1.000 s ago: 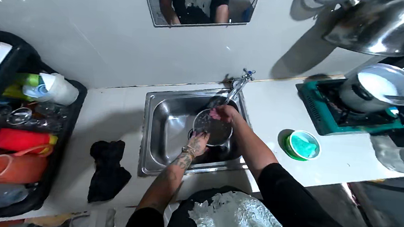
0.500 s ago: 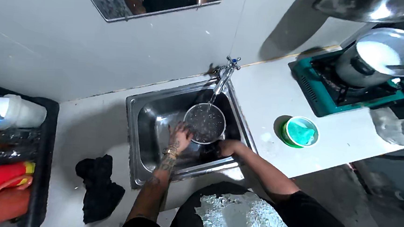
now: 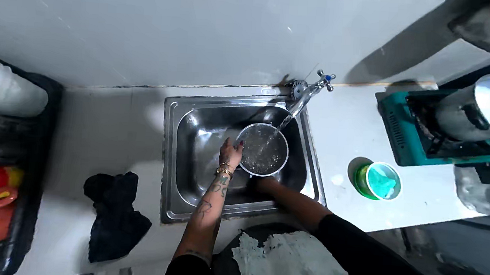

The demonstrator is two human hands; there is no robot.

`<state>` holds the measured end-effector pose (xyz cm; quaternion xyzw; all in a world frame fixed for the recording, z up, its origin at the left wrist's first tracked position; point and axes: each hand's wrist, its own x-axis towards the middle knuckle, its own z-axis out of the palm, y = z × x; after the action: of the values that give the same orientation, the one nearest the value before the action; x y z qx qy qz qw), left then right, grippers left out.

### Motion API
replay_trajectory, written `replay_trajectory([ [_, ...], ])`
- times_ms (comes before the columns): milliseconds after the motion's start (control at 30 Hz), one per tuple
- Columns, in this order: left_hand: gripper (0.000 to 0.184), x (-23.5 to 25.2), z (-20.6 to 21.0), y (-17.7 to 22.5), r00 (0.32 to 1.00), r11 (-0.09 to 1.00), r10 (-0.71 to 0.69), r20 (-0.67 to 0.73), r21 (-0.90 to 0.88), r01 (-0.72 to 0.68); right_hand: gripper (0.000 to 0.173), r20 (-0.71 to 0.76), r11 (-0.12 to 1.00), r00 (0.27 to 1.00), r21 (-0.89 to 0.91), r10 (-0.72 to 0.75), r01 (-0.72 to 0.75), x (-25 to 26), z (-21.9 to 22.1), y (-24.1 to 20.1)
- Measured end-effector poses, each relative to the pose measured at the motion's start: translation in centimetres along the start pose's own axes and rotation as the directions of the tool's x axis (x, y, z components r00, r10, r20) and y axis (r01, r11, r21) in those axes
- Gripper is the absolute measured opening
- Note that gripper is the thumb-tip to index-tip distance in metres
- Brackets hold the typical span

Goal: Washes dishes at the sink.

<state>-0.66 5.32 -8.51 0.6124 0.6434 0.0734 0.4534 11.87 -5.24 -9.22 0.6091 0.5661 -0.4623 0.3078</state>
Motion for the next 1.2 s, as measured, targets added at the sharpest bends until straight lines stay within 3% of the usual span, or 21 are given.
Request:
replay_trajectory([
  [100, 0.069, 0.6, 0.3, -0.3, 1.000, 0.985, -0.001, 0.008, -0.175, 0.002, 0.045, -0.030, 0.983, 0.983, 0.036, -0.179, 0.180, -1.6, -0.8, 3.9],
  [167, 0.067, 1.1, 1.0, -0.5, 0.999, 0.962, -0.014, 0.036, -0.271, 0.024, 0.038, -0.101, 0.954, 0.969, 0.180, -0.226, 0.241, -5.7, -2.2, 6.6],
  [233, 0.067, 1.5, 2.3, -0.8, 0.996, 0.944, -0.031, 0.083, -0.325, 0.057, 0.031, -0.318, 0.879, 0.917, 0.330, -0.240, 0.344, -9.7, -3.1, 8.9],
  [300, 0.065, 1.5, 3.0, -0.5, 0.995, 0.930, -0.034, 0.090, -0.363, 0.065, 0.036, -0.463, 0.893, 0.864, 0.278, -0.197, 0.353, -11.5, -4.9, 9.1],
  [433, 0.053, 1.3, 3.9, 0.0, 0.999, 0.919, -0.049, -0.014, -0.392, 0.039, 0.057, -0.356, 0.993, 0.928, 0.011, -0.108, 0.119, -6.6, -5.5, 5.2],
  [533, 0.047, 2.0, 4.2, 0.1, 0.996, 0.935, -0.067, -0.060, -0.353, 0.041, 0.054, -0.213, 0.979, 0.975, 0.176, -0.061, 0.099, -1.5, -4.6, 2.2],
  [600, 0.043, 2.2, 4.7, 0.0, 0.991, 0.932, -0.091, -0.095, -0.360, 0.051, 0.051, -0.190, 0.879, 0.974, 0.436, -0.119, 0.193, 1.4, -4.7, 0.9],
  [667, 0.041, 2.2, 4.9, 0.1, 0.986, 0.923, -0.119, -0.115, -0.379, 0.068, 0.051, -0.254, 0.666, 0.954, 0.685, -0.161, 0.295, 3.8, -4.8, -0.6],
  [700, 0.041, 2.4, 5.0, 0.0, 0.985, 0.914, -0.124, -0.116, -0.399, 0.068, 0.048, -0.314, 0.543, 0.942, 0.775, -0.116, 0.325, 4.7, -4.6, -1.4],
  [733, 0.040, 2.5, 5.1, 0.0, 0.984, 0.911, -0.129, -0.127, -0.407, 0.067, 0.046, -0.351, 0.490, 0.935, 0.807, -0.050, 0.329, 5.1, -4.4, -1.9],
  [800, 0.041, 2.4, 4.7, 0.4, 0.984, 0.930, -0.129, -0.126, -0.358, 0.076, 0.044, -0.306, 0.621, 0.952, 0.752, 0.034, 0.220, 3.4, -5.6, -2.3],
  [867, 0.042, 2.1, 4.2, 0.8, 0.988, 0.960, -0.124, -0.087, -0.265, 0.097, 0.044, -0.205, 0.770, 0.979, 0.624, -0.006, 0.136, 1.0, -6.7, -1.0],
  [967, 0.043, 2.2, 3.9, 0.6, 0.996, 0.986, -0.069, -0.063, -0.156, 0.058, 0.048, -0.123, 0.987, 0.992, 0.149, -0.041, 0.059, -0.2, -7.7, 3.0],
  [1033, 0.045, 2.5, 3.5, 0.3, 0.999, 0.995, -0.051, -0.015, -0.085, 0.049, 0.042, -0.185, 0.997, 0.981, -0.056, -0.067, 0.057, 1.4, -7.9, 5.4],
  [1100, 0.047, 2.8, 3.3, 0.0, 0.998, 0.998, -0.047, 0.036, -0.037, 0.048, 0.041, -0.261, 1.000, 0.965, -0.007, -0.019, 0.017, 0.7, -10.2, 5.3],
  [1167, 0.048, 3.1, 3.1, 0.1, 0.996, 0.998, -0.058, 0.070, 0.005, 0.058, 0.047, -0.205, 0.956, 0.974, 0.291, 0.099, -0.036, -2.1, -14.2, 3.4],
  [1200, 0.049, 3.1, 2.8, 0.3, 0.993, 0.997, -0.070, 0.092, 0.018, 0.069, 0.047, -0.267, 0.923, 0.960, 0.385, 0.083, 0.028, -2.2, -14.1, 3.6],
])
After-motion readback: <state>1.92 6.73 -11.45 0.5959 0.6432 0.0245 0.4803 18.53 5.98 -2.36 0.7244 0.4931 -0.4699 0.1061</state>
